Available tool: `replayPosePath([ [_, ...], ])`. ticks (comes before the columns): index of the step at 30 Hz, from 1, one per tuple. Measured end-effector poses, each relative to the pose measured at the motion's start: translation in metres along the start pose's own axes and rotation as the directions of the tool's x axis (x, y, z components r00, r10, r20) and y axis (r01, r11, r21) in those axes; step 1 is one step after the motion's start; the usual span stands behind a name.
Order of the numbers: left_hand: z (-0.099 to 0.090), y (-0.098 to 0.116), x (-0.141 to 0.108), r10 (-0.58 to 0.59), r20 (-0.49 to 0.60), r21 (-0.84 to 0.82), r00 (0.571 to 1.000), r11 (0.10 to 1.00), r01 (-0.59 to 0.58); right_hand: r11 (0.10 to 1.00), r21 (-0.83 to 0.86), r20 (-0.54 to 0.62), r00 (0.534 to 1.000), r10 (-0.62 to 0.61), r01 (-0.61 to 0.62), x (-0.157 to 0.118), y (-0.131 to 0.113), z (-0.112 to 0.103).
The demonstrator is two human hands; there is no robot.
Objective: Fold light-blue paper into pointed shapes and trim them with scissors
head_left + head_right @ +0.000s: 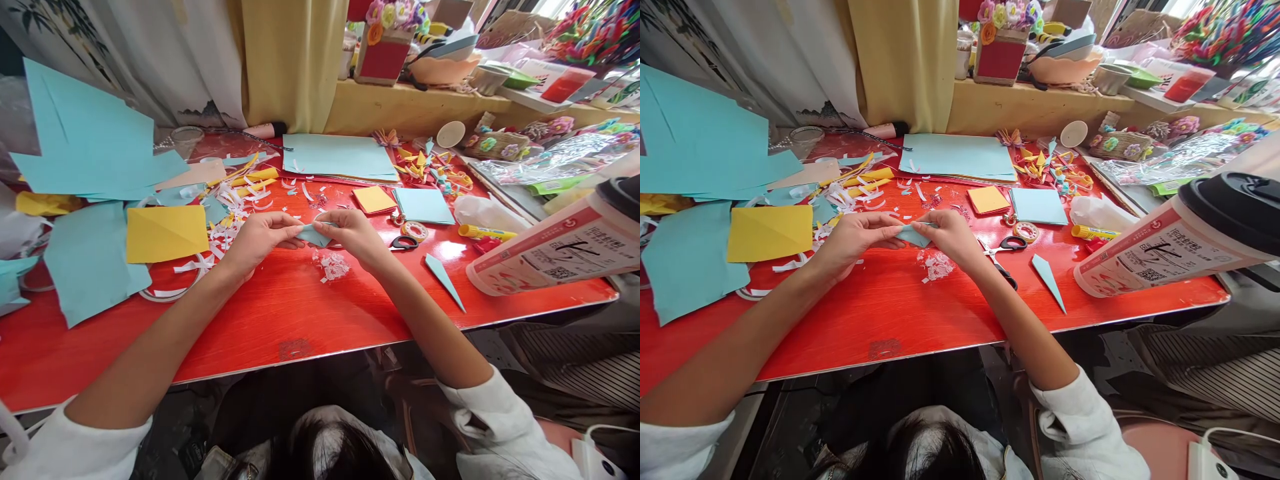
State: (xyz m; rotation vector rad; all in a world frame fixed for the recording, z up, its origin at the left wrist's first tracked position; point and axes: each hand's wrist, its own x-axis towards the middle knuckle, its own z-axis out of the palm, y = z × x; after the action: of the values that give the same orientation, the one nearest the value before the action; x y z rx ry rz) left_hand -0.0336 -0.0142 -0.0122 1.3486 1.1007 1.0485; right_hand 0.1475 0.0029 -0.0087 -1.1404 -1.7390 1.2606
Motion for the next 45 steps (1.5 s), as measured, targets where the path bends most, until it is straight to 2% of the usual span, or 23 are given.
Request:
replayPosePath([
  [3, 0.0, 0.002, 0.0, -0.002, 0.011, 0.055, 1.0, 0.998, 0.002, 0.999, 0.042, 0.037, 0.999, -0.019, 0.017, 0.0, 0.0, 0.001],
  [6, 0.0, 0.001, 0.001, 0.045, -0.046, 0.118, 0.998, 0.992, -0.039, 0.997, 0.082, 0.073, 0.997, -0.011, 0.005, 0.0, -0.003, 0.002],
  [10, -0.002, -0.003, 0.002, 0.126, -0.073, 0.236, 0.989, 0.966, -0.106, 0.996, 0.08, 0.024, 0.999, 0.048, -0.05, -0.001, -0.005, 0.002],
  [15, -0.003, -0.004, 0.001, 0.182, -0.049, 0.383, 0.982, 0.912, -0.15, 0.999, 0.044, -0.025, 1.0, 0.01, -0.009, -0.002, -0.002, 0.004],
  [22, -0.004, -0.003, 0.0, 0.219, -0.058, 0.458, 0.974, 0.873, -0.169, 0.987, 0.095, 0.011, 0.992, 0.127, -0.127, -0.004, -0.01, 0.001],
  [26, -0.004, 0.0, -0.001, 0.235, -0.06, 0.495, 0.97, 0.851, -0.175, 0.993, 0.038, 0.004, 0.993, 0.115, -0.115, -0.002, -0.009, -0.002],
  [32, -0.003, -0.002, -0.001, 0.231, -0.045, 0.51, 0.972, 0.842, -0.177, 0.991, -0.133, -0.068, 0.997, -0.037, 0.028, 0.003, 0.006, 0.0],
  [35, -0.004, -0.002, -0.001, 0.235, -0.048, 0.524, 0.971, 0.833, -0.176, 0.984, -0.176, -0.074, 0.996, -0.052, 0.038, 0.003, 0.006, 0.001],
  [40, -0.006, 0.0, 0.001, 0.238, -0.017, 0.461, 0.971, 0.864, -0.203, 0.999, -0.036, 0.093, 0.996, 0.008, -0.005, 0.0, -0.002, 0.001],
  [45, -0.009, -0.001, 0.006, 0.178, -0.149, 0.191, 0.973, 0.97, -0.148, 0.992, 0.084, 0.053, 0.994, 0.092, -0.096, -0.001, -0.005, -0.001],
])
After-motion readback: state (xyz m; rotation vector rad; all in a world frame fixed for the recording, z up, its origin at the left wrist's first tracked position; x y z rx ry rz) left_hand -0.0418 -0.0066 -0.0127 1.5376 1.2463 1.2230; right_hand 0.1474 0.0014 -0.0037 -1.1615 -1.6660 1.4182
